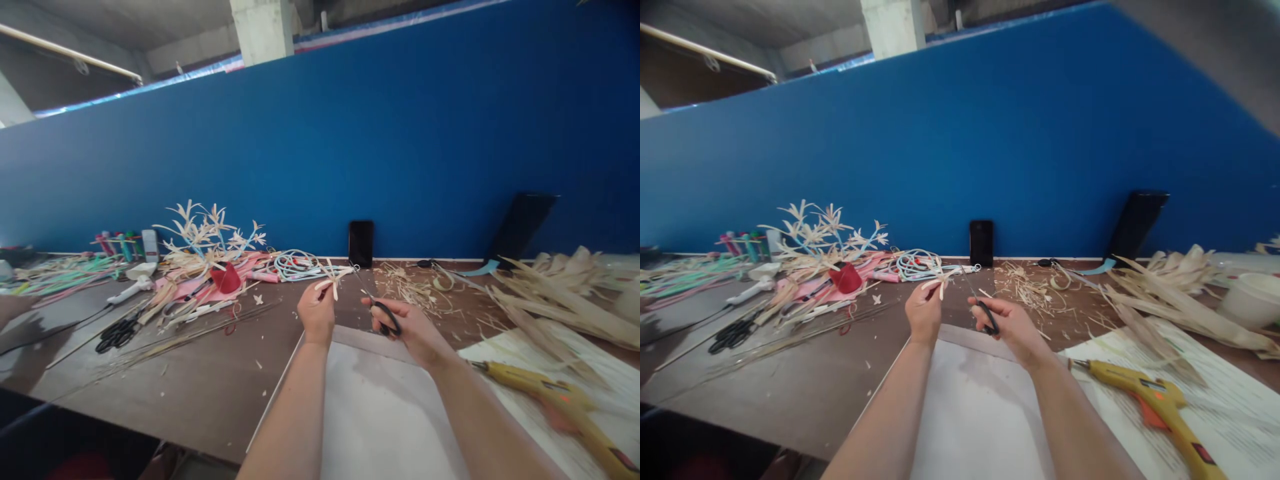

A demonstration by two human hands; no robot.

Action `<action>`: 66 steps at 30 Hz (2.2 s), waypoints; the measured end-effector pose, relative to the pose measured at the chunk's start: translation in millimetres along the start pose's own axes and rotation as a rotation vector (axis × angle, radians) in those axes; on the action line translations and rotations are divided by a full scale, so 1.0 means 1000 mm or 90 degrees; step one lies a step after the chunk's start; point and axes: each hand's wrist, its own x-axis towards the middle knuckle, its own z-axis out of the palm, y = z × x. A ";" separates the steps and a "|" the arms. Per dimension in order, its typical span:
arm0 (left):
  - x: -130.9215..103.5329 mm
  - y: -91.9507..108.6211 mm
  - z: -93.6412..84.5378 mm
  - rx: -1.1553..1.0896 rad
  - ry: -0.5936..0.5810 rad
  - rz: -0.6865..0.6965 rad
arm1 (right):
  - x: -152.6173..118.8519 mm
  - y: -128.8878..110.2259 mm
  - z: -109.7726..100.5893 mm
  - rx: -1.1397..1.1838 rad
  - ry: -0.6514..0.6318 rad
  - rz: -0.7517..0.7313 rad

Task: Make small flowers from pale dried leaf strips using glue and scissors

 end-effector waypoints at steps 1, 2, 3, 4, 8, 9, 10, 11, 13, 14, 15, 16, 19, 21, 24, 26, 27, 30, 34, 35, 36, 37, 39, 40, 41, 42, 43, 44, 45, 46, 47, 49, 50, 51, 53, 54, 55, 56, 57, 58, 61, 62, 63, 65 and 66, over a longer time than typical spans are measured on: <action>0.000 0.000 0.000 0.003 -0.006 0.002 | 0.000 0.000 0.000 -0.002 -0.002 0.000; -0.001 0.000 0.000 0.007 -0.010 0.005 | 0.000 0.000 0.000 -0.005 -0.002 0.001; -0.001 -0.001 0.000 0.010 -0.014 0.007 | 0.000 0.000 0.000 -0.007 0.001 0.002; -0.001 -0.001 0.000 0.014 -0.016 0.010 | 0.000 0.000 0.000 -0.007 0.003 0.002; -0.002 -0.002 0.000 0.037 -0.023 0.014 | 0.000 0.001 0.000 -0.003 0.005 -0.003; -0.002 -0.002 0.000 0.042 -0.025 0.014 | 0.000 0.001 0.000 -0.002 0.003 -0.005; -0.002 -0.002 0.000 0.045 -0.027 0.012 | 0.000 0.002 0.000 -0.001 0.001 -0.006; -0.002 -0.002 -0.001 0.046 -0.028 0.009 | 0.000 0.002 0.000 0.000 -0.001 -0.007; -0.002 -0.002 -0.001 0.046 -0.030 0.003 | 0.000 0.002 0.000 0.004 -0.007 -0.009; -0.002 -0.002 0.000 0.045 -0.030 0.000 | 0.000 0.002 0.000 0.004 -0.008 -0.009; -0.002 -0.002 0.000 0.045 -0.031 0.000 | 0.000 0.001 0.000 0.003 -0.008 -0.008; -0.003 -0.002 0.000 0.045 -0.034 0.003 | 0.000 0.001 0.000 0.002 -0.007 -0.008; -0.003 0.000 0.000 0.050 -0.045 0.017 | 0.000 0.001 0.001 -0.004 0.000 -0.012; -0.004 0.001 -0.001 0.061 -0.049 0.023 | 0.000 0.001 0.002 -0.002 0.008 -0.017; -0.004 0.003 -0.001 0.073 -0.055 0.029 | 0.000 0.002 0.004 -0.001 0.024 -0.016; -0.004 0.003 -0.001 0.074 -0.056 0.031 | 0.000 0.001 0.004 -0.003 0.036 -0.011; -0.004 0.003 -0.001 0.073 -0.053 0.030 | 0.000 0.001 0.005 -0.001 0.041 -0.010; -0.004 0.001 0.000 0.073 -0.046 0.024 | 0.000 0.000 0.005 0.007 0.046 -0.009; -0.005 0.000 0.001 0.079 -0.051 0.027 | 0.001 0.000 0.006 0.005 0.050 -0.007; -0.005 0.000 0.001 0.081 -0.052 0.031 | 0.001 0.000 0.006 0.005 0.054 -0.007; -0.005 0.000 0.001 0.082 -0.054 0.036 | 0.001 0.001 0.006 0.005 0.058 -0.009; -0.005 0.000 0.001 0.083 -0.057 0.040 | 0.001 0.001 0.005 0.003 0.060 -0.011; -0.005 0.000 0.000 0.087 -0.062 0.046 | 0.002 0.003 0.005 0.002 0.061 -0.017; -0.005 0.000 0.000 0.091 -0.066 0.048 | 0.002 0.003 0.004 0.003 0.060 -0.019; -0.006 0.000 0.000 0.095 -0.070 0.050 | 0.003 0.004 0.004 0.006 0.057 -0.021; -0.006 -0.001 0.000 0.100 -0.077 0.052 | 0.003 0.004 0.004 0.008 0.056 -0.020; -0.006 -0.001 0.001 0.104 -0.084 0.054 | 0.003 0.005 0.004 0.010 0.056 -0.018; -0.006 -0.002 0.001 0.108 -0.089 0.056 | 0.003 0.005 0.004 0.012 0.058 -0.015; -0.006 -0.002 0.001 0.112 -0.094 0.056 | 0.003 0.005 0.004 0.014 0.060 -0.013; -0.006 -0.002 0.001 0.115 -0.097 0.057 | 0.003 0.005 0.005 0.015 0.062 -0.011; -0.007 -0.002 0.001 0.117 -0.099 0.057 | 0.003 0.005 0.006 0.016 0.067 -0.011; -0.007 -0.002 0.002 0.120 -0.101 0.058 | 0.003 0.004 0.007 0.017 0.072 -0.013; -0.007 -0.001 0.002 0.120 -0.102 0.058 | 0.003 0.004 0.008 0.015 0.075 -0.016; -0.007 -0.001 0.002 0.120 -0.102 0.058 | 0.003 0.003 0.009 0.011 0.078 -0.019; -0.007 0.000 0.002 0.119 -0.105 0.057 | 0.002 0.002 0.010 0.003 0.086 -0.021; -0.007 0.000 0.002 0.119 -0.109 0.057 | 0.002 0.002 0.010 -0.001 0.087 -0.021; -0.007 0.000 0.002 0.119 -0.111 0.057 | 0.002 0.002 0.010 -0.006 0.087 -0.022; -0.007 -0.001 0.002 0.120 -0.111 0.057 | 0.002 0.002 0.009 -0.010 0.086 -0.023; -0.007 -0.001 0.002 0.121 -0.108 0.057 | 0.002 0.002 0.009 -0.014 0.082 -0.026; -0.007 -0.002 0.002 0.120 -0.103 0.057 | 0.003 0.003 0.008 -0.016 0.080 -0.029; -0.006 -0.003 0.003 0.117 -0.086 0.052 | 0.004 0.007 0.006 -0.011 0.088 -0.030; -0.006 -0.003 0.003 0.117 -0.084 0.049 | 0.005 0.008 0.005 -0.006 0.091 -0.028; -0.006 -0.003 0.003 0.118 -0.082 0.047 | 0.006 0.009 0.005 0.000 0.098 -0.028; -0.006 -0.003 0.003 0.114 -0.081 0.041 | 0.007 0.010 0.003 0.015 0.113 -0.030; -0.006 -0.002 0.003 0.107 -0.081 0.037 | 0.008 0.010 0.002 0.024 0.121 -0.032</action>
